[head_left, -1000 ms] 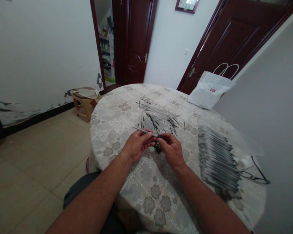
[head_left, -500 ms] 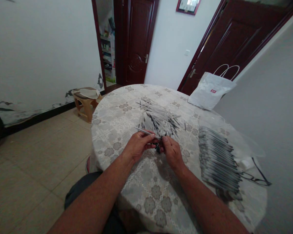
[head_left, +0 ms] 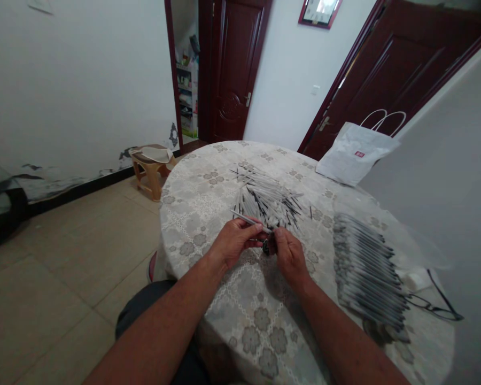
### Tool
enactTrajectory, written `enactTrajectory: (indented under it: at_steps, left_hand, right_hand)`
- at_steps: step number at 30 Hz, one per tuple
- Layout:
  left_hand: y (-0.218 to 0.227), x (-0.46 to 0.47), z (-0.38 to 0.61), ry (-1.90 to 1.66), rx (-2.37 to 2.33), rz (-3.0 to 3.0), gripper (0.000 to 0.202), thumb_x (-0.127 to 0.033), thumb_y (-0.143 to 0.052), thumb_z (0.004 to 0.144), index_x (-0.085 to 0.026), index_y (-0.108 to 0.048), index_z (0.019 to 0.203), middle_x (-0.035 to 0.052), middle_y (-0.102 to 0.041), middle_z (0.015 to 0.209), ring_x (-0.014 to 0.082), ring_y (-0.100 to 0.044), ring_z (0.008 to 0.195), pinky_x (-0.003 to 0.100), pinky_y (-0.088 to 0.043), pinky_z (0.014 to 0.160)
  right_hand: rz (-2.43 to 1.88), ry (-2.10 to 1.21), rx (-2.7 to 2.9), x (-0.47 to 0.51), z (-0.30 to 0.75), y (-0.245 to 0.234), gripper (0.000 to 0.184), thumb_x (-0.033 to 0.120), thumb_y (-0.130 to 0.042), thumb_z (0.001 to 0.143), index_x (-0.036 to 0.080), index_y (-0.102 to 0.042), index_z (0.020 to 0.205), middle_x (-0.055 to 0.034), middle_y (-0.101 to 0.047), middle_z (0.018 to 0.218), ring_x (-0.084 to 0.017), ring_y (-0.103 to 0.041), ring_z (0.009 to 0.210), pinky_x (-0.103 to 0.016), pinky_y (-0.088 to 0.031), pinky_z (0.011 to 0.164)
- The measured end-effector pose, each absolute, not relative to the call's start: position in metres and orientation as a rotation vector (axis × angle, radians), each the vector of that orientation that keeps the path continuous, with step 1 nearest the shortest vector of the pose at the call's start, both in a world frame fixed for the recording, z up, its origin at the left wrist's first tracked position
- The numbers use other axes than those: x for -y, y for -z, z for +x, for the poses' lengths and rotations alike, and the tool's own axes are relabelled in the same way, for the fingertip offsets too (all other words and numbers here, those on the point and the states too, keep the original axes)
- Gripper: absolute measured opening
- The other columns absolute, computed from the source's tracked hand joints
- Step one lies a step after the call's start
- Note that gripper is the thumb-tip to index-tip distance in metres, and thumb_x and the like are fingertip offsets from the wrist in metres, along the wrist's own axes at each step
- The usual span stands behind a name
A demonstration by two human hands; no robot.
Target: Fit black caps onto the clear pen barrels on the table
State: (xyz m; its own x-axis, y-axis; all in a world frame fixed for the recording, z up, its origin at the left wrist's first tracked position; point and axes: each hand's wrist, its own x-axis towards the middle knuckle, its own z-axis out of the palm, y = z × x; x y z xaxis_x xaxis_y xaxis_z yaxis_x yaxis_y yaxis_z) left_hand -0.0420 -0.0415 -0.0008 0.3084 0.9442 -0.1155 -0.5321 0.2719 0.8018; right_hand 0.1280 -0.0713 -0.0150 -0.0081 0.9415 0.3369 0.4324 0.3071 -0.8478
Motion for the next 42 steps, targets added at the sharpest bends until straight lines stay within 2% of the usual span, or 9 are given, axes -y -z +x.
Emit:
enactTrajectory:
  at_steps: [5, 7, 12, 19, 21, 27, 34, 36, 42]
  left_hand:
    - [0.0041, 0.0413, -0.0426, -1.114, -0.667, 0.744, 0.028, -0.024, -0.086, 0.074, -0.013, -0.07, 0.093, 0.0087, -0.075, 0.088, 0.0186, -0.073, 0.077, 0.028, -0.061, 0.065]
    - [0.0049, 0.0415, -0.0426, -1.107, -0.663, 0.752, 0.027, -0.024, -0.086, 0.074, -0.013, -0.07, 0.093, 0.0089, -0.074, 0.089, 0.0187, -0.074, 0.078, 0.027, -0.061, 0.066]
    - [0.0044, 0.0413, -0.0417, -1.085, -0.675, 0.762, 0.028, -0.025, -0.086, 0.074, -0.012, -0.07, 0.093, 0.0093, -0.074, 0.089, 0.0194, -0.074, 0.077, 0.028, -0.061, 0.065]
    - [0.0046, 0.041, -0.0425, -1.114, -0.679, 0.748, 0.03, -0.026, -0.087, 0.074, -0.013, -0.069, 0.094, 0.0059, -0.073, 0.086, 0.0185, -0.074, 0.078, 0.028, -0.061, 0.066]
    - [0.0049, 0.0412, -0.0424, -1.109, -0.676, 0.756, 0.03, -0.026, -0.087, 0.073, -0.013, -0.069, 0.094, 0.0063, -0.073, 0.086, 0.0186, -0.073, 0.078, 0.027, -0.06, 0.066]
    - [0.0042, 0.0415, -0.0408, -1.084, -0.677, 0.764, 0.03, -0.025, -0.087, 0.073, -0.012, -0.07, 0.093, 0.0075, -0.074, 0.087, 0.0186, -0.073, 0.077, 0.027, -0.06, 0.065]
    - [0.0044, 0.0412, -0.0422, -1.114, -0.689, 0.758, 0.03, -0.026, -0.086, 0.074, -0.013, -0.07, 0.095, 0.0075, -0.074, 0.088, 0.0185, -0.074, 0.078, 0.027, -0.061, 0.066]
    - [0.0043, 0.0416, -0.042, -1.107, -0.683, 0.76, 0.03, -0.026, -0.087, 0.074, -0.013, -0.07, 0.094, 0.0072, -0.074, 0.088, 0.0183, -0.074, 0.078, 0.028, -0.061, 0.066]
    - [0.0034, 0.0419, -0.0413, -1.095, -0.692, 0.771, 0.029, -0.026, -0.087, 0.073, -0.012, -0.07, 0.092, 0.0068, -0.074, 0.086, 0.0181, -0.074, 0.077, 0.028, -0.06, 0.065]
  right_hand:
    - [-1.279, -0.552, 1.604, 0.0735, 0.1284, 0.0149, 0.017, 0.04, -0.054, 0.098, 0.024, -0.058, 0.103, 0.0009, -0.063, 0.08, -0.017, -0.058, 0.07, -0.029, -0.044, 0.067]
    - [-1.307, -0.53, 1.643, 0.0736, 0.1278, 0.0141, 0.019, 0.039, -0.051, 0.1, 0.023, -0.059, 0.094, 0.0015, -0.061, 0.075, -0.017, -0.056, 0.069, -0.029, -0.042, 0.066]
    - [-1.315, -0.613, 1.665, 0.0719, 0.1272, 0.0161, 0.042, 0.044, -0.039, 0.105, 0.023, -0.05, 0.07, 0.0014, -0.054, 0.065, -0.016, -0.05, 0.06, -0.029, -0.036, 0.059]
    - [-1.275, -0.602, 1.608, 0.0747, 0.1285, 0.0156, 0.02, 0.041, -0.051, 0.1, 0.023, -0.059, 0.099, 0.0012, -0.062, 0.076, -0.017, -0.057, 0.067, -0.028, -0.041, 0.063]
    - [-1.293, -0.591, 1.631, 0.0748, 0.1282, 0.0147, 0.02, 0.04, -0.049, 0.101, 0.023, -0.058, 0.096, 0.0012, -0.062, 0.075, -0.017, -0.057, 0.067, -0.029, -0.041, 0.063]
    - [-1.3, -0.665, 1.632, 0.0719, 0.1269, 0.0163, 0.04, 0.043, -0.038, 0.105, 0.024, -0.049, 0.072, 0.0016, -0.054, 0.063, -0.016, -0.051, 0.058, -0.03, -0.037, 0.059]
    - [-1.262, -0.58, 1.643, 0.0753, 0.1283, 0.013, 0.018, 0.038, -0.049, 0.101, 0.023, -0.058, 0.096, 0.0021, -0.06, 0.072, -0.017, -0.057, 0.067, -0.029, -0.041, 0.064]
    - [-1.287, -0.562, 1.648, 0.0751, 0.1284, 0.0133, 0.018, 0.037, -0.048, 0.101, 0.023, -0.058, 0.093, 0.002, -0.059, 0.071, -0.017, -0.056, 0.066, -0.029, -0.04, 0.063]
    - [-1.292, -0.644, 1.648, 0.0717, 0.1275, 0.018, 0.04, 0.041, -0.038, 0.105, 0.023, -0.049, 0.072, 0.0012, -0.055, 0.064, -0.016, -0.051, 0.06, -0.03, -0.037, 0.06]
